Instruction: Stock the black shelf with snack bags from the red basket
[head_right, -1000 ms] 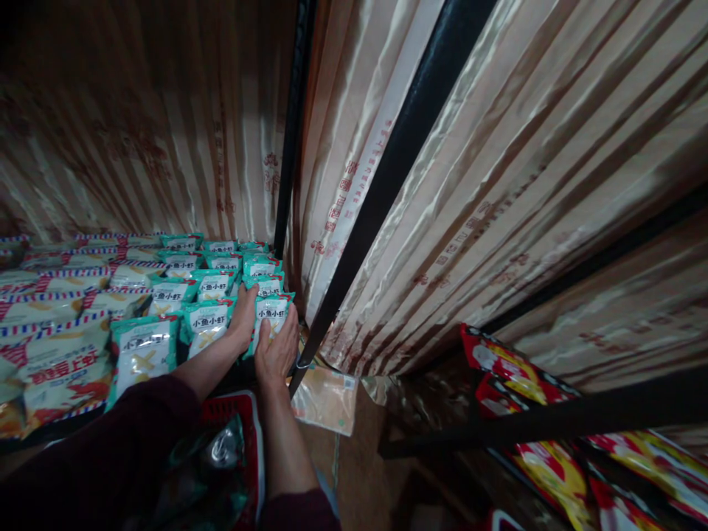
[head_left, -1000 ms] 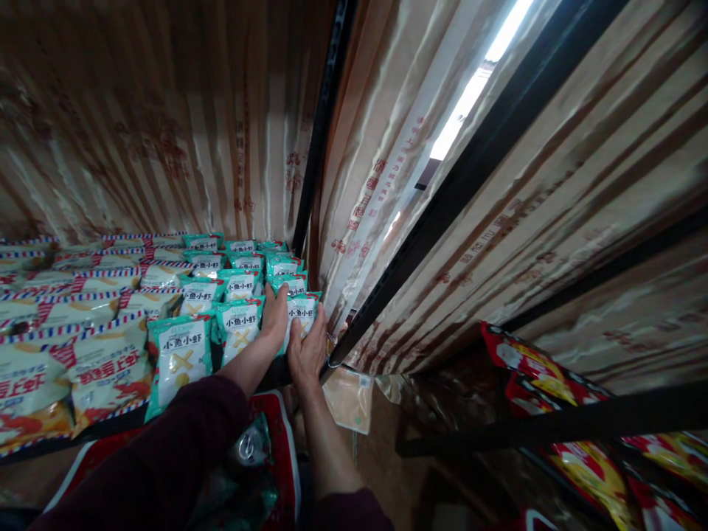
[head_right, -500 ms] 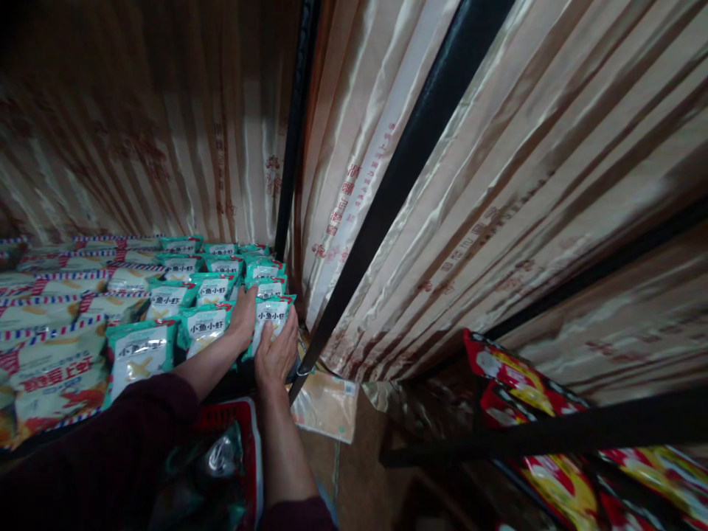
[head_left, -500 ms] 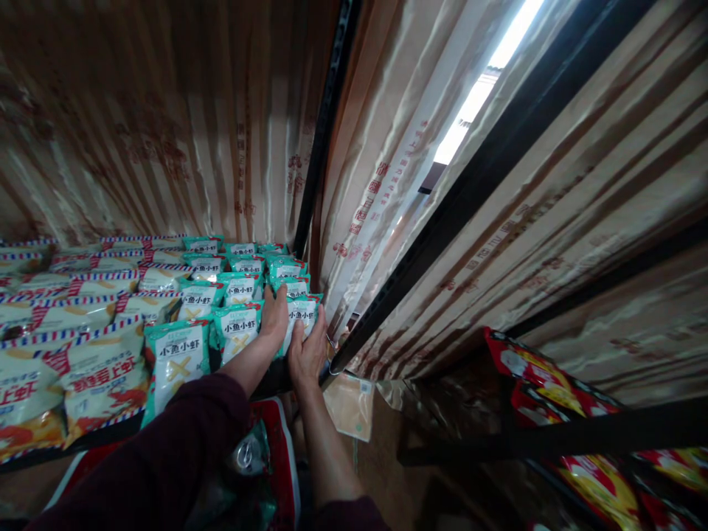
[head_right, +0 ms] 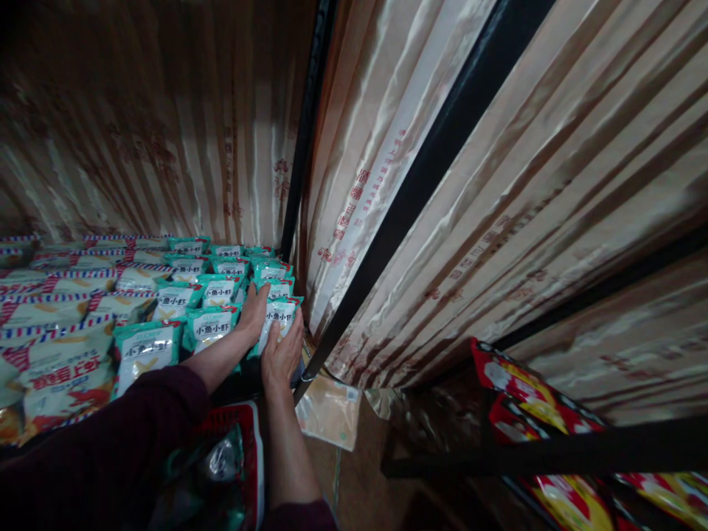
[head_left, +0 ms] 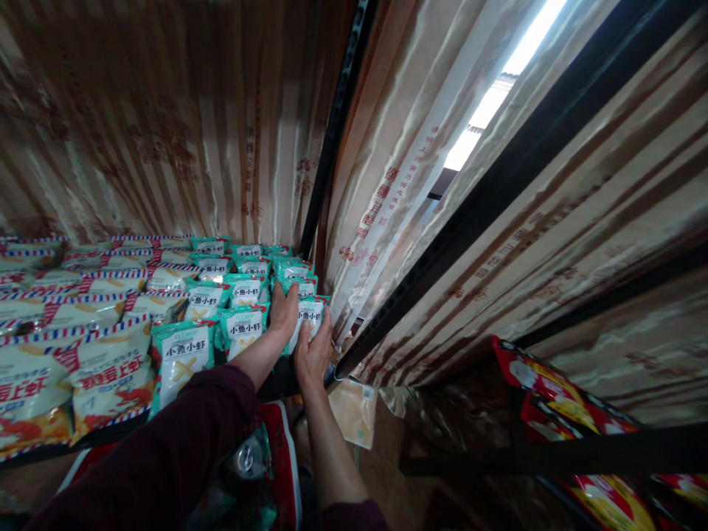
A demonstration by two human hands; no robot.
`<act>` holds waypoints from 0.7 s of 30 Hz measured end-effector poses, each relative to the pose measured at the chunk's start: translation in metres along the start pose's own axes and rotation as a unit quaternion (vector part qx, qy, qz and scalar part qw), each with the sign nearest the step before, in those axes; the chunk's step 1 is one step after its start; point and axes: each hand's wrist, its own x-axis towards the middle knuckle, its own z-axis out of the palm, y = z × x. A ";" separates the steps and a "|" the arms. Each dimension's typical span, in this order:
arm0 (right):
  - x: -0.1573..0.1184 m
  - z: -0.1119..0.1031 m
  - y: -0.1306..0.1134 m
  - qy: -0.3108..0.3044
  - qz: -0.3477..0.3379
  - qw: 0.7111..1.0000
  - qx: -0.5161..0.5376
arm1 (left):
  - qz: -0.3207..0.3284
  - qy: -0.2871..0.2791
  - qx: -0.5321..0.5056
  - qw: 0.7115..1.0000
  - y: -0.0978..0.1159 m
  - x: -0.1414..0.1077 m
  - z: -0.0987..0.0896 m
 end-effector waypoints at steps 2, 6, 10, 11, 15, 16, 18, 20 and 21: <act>0.002 0.001 0.000 0.000 -0.002 1.000 -0.001 | -0.002 0.003 0.000 1.000 0.001 0.001 0.001; 0.004 0.003 0.001 -0.010 -0.003 1.000 -0.005 | -0.012 0.005 0.006 1.000 0.003 0.001 0.000; 0.005 0.004 0.003 -0.014 0.002 1.000 -0.004 | -0.034 0.006 0.020 0.999 0.008 -0.002 -0.004; 0.005 0.004 0.003 -0.014 0.002 1.000 -0.004 | -0.037 0.006 0.024 0.999 0.010 -0.003 -0.004; 0.005 0.004 0.003 -0.013 -0.001 1.000 -0.002 | -0.030 0.008 0.040 0.999 0.016 -0.014 -0.006; 0.005 0.004 0.002 -0.011 -0.003 1.000 -0.002 | -0.025 0.008 0.043 0.999 0.016 -0.018 -0.007; 0.004 0.005 0.003 -0.007 -0.008 1.000 -0.002 | -0.009 0.002 0.049 0.999 0.012 -0.028 -0.007; 0.004 0.006 0.005 -0.004 -0.011 1.000 -0.004 | 0.018 -0.015 0.048 0.999 0.005 -0.041 -0.008; 0.004 0.006 0.007 -0.005 -0.009 1.000 -0.005 | 0.037 -0.028 0.041 0.998 0.001 -0.047 -0.008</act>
